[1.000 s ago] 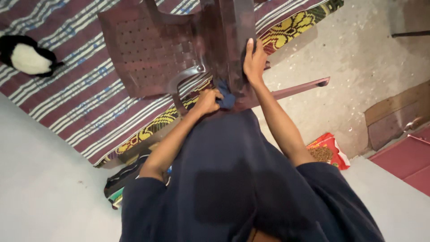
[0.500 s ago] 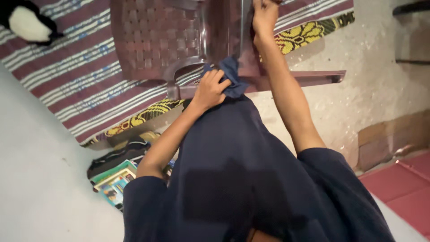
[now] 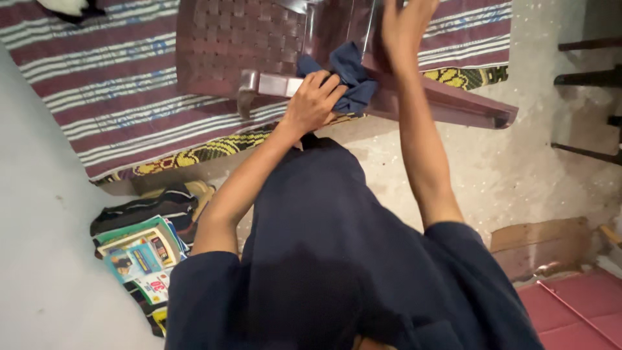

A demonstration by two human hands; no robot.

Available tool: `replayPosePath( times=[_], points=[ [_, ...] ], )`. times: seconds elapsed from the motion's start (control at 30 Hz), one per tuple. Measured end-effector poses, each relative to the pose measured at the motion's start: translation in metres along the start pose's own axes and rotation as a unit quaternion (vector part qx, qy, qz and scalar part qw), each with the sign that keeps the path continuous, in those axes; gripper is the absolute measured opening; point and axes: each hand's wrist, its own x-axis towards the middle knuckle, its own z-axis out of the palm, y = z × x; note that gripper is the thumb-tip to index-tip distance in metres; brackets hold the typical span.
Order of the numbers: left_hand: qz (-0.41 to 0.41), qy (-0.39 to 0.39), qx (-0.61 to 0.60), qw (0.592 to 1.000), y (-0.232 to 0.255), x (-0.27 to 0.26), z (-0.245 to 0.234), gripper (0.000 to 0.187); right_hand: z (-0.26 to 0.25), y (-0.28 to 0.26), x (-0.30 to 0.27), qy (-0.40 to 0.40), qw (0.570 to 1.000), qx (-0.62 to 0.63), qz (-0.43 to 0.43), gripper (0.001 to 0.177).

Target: The person wipes a brown plastic chair with a blue cloth. They clean the legs, seat, and backrest of the chair, which is placed upside down on a bed.

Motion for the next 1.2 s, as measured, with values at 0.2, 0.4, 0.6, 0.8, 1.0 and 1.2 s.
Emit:
replayPosePath(
  times=[0.2, 0.4, 0.6, 0.8, 1.0, 1.2],
  points=[
    [0.022, 0.036, 0.009, 0.999, -0.017, 0.014, 0.009, 0.037, -0.092, -0.108, -0.074, -0.044, 0.99, 0.024, -0.134, 0.035],
    [0.061, 0.094, -0.038, 0.993, -0.027, 0.016, 0.0, 0.032, -0.094, -0.122, -0.066, -0.06, 0.987, -0.018, -0.146, 0.053],
    [-0.046, 0.14, 0.094, 0.985, -0.061, -0.015, -0.064, 0.025, -0.086, -0.106, -0.063, -0.072, 0.984, -0.047, -0.156, 0.062],
    [-0.228, 0.232, 0.023, 0.945, -0.07, -0.037, -0.069, 0.027, -0.077, -0.105, -0.061, -0.038, 0.978, -0.077, -0.191, 0.066],
    [-0.423, 0.394, -0.132, 0.806, -0.115, -0.064, -0.001, 0.02, -0.078, -0.099, -0.053, -0.043, 0.98, -0.072, -0.183, 0.064],
    [-0.429, 0.368, -0.135, 0.813, -0.168, -0.146, 0.044, 0.026, -0.076, -0.102, -0.03, -0.056, 0.981, -0.066, -0.171, 0.061]
  ],
)
